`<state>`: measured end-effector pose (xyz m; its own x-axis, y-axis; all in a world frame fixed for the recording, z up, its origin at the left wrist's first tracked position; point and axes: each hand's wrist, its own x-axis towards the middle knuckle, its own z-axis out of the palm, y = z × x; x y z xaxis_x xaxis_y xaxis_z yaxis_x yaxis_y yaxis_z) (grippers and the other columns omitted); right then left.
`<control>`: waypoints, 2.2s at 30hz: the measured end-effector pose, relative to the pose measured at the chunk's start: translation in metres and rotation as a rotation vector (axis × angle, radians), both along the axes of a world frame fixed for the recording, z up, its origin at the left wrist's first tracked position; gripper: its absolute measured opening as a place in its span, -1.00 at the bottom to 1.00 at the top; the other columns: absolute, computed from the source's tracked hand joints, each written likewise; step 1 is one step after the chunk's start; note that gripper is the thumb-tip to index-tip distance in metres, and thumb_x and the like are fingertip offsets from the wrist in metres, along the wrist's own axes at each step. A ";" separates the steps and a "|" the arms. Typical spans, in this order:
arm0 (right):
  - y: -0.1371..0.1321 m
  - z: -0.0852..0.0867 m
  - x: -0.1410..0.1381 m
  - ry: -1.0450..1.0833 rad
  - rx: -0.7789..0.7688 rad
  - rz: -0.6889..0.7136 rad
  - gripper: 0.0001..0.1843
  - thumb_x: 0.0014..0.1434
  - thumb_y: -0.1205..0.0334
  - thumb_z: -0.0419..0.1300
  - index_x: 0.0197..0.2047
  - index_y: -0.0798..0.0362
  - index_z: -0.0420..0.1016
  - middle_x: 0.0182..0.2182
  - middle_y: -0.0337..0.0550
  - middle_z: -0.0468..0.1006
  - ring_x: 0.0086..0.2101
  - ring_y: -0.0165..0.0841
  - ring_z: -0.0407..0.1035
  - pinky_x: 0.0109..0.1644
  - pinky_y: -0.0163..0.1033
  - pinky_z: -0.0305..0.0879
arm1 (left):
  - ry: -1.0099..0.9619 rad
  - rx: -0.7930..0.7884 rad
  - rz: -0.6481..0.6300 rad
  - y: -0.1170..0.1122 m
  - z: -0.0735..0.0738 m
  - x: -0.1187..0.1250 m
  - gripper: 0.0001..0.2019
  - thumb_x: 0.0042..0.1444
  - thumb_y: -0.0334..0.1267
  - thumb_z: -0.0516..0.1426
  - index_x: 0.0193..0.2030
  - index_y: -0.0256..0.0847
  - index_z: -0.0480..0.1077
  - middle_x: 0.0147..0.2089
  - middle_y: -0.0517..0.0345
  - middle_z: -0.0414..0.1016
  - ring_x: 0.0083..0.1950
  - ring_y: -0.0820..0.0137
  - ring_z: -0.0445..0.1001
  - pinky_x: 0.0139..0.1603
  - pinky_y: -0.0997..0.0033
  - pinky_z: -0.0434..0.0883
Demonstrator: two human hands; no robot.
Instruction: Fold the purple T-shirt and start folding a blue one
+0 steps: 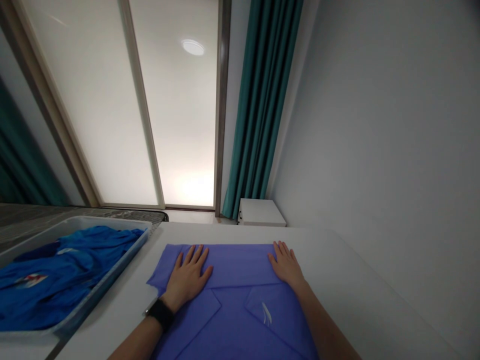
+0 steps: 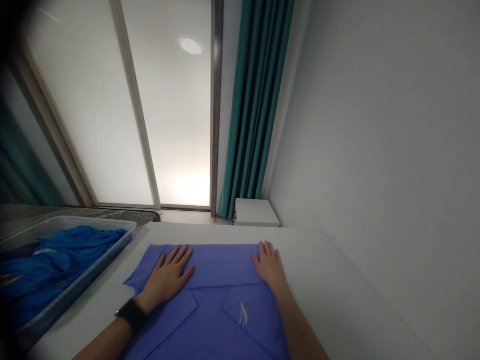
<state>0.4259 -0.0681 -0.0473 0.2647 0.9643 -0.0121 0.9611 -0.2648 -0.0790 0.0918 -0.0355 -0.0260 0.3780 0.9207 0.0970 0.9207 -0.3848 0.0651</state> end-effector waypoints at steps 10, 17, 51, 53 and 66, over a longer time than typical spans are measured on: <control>-0.004 0.006 -0.006 -0.053 0.030 -0.014 -0.26 0.35 -0.02 -0.26 0.44 0.30 -0.09 0.42 0.07 -0.08 0.39 -0.18 -0.23 0.41 0.05 -0.43 | 0.005 -0.011 0.002 -0.003 0.005 0.001 -0.41 0.31 0.01 -0.09 0.42 -0.15 0.11 0.47 0.05 0.01 0.48 0.10 -0.07 0.41 -0.13 -0.08; -0.004 0.027 -0.070 0.008 0.063 0.265 -0.30 0.33 0.09 -0.22 0.42 0.31 -0.03 0.41 0.06 -0.04 0.38 -0.21 -0.20 0.42 -0.02 -0.35 | -0.015 0.011 -0.005 -0.002 -0.001 0.000 -0.41 0.31 0.02 -0.10 0.42 -0.14 0.09 0.47 0.05 0.01 0.48 0.10 -0.07 0.41 -0.15 -0.10; 0.021 0.009 -0.195 0.133 0.054 0.524 -0.33 0.33 0.12 -0.27 0.42 0.22 0.04 0.40 -0.07 -0.02 0.37 -0.29 -0.16 0.43 -0.07 -0.31 | -0.071 -0.100 0.142 -0.006 0.003 -0.096 -0.47 0.40 -0.13 -0.24 0.44 -0.21 0.04 0.48 0.08 -0.03 0.49 0.28 -0.07 0.45 0.02 -0.07; 0.021 0.009 -0.195 0.126 0.052 0.529 -0.33 0.33 0.12 -0.27 0.42 0.23 0.04 0.40 -0.08 -0.01 0.37 -0.29 -0.16 0.43 -0.07 -0.31 | -0.110 -0.103 0.170 -0.003 0.004 -0.103 -0.47 0.41 -0.16 -0.26 0.44 -0.25 0.04 0.48 0.04 -0.03 0.49 0.28 -0.09 0.44 0.05 -0.04; 0.021 0.010 -0.197 0.108 0.054 0.536 -0.34 0.33 0.13 -0.27 0.41 0.24 0.05 0.40 -0.07 -0.01 0.38 -0.27 -0.16 0.43 -0.07 -0.31 | -0.080 -0.019 -0.024 0.017 0.010 -0.064 -0.44 0.40 -0.08 -0.19 0.44 -0.31 0.02 0.47 -0.07 0.01 0.48 0.23 -0.02 0.44 0.09 0.00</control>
<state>0.2291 -0.0473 -0.0369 -0.2639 0.9637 0.0416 0.9459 0.2670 -0.1844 0.0278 -0.0181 -0.0159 0.3913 0.9136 0.1102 0.9029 -0.4043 0.1458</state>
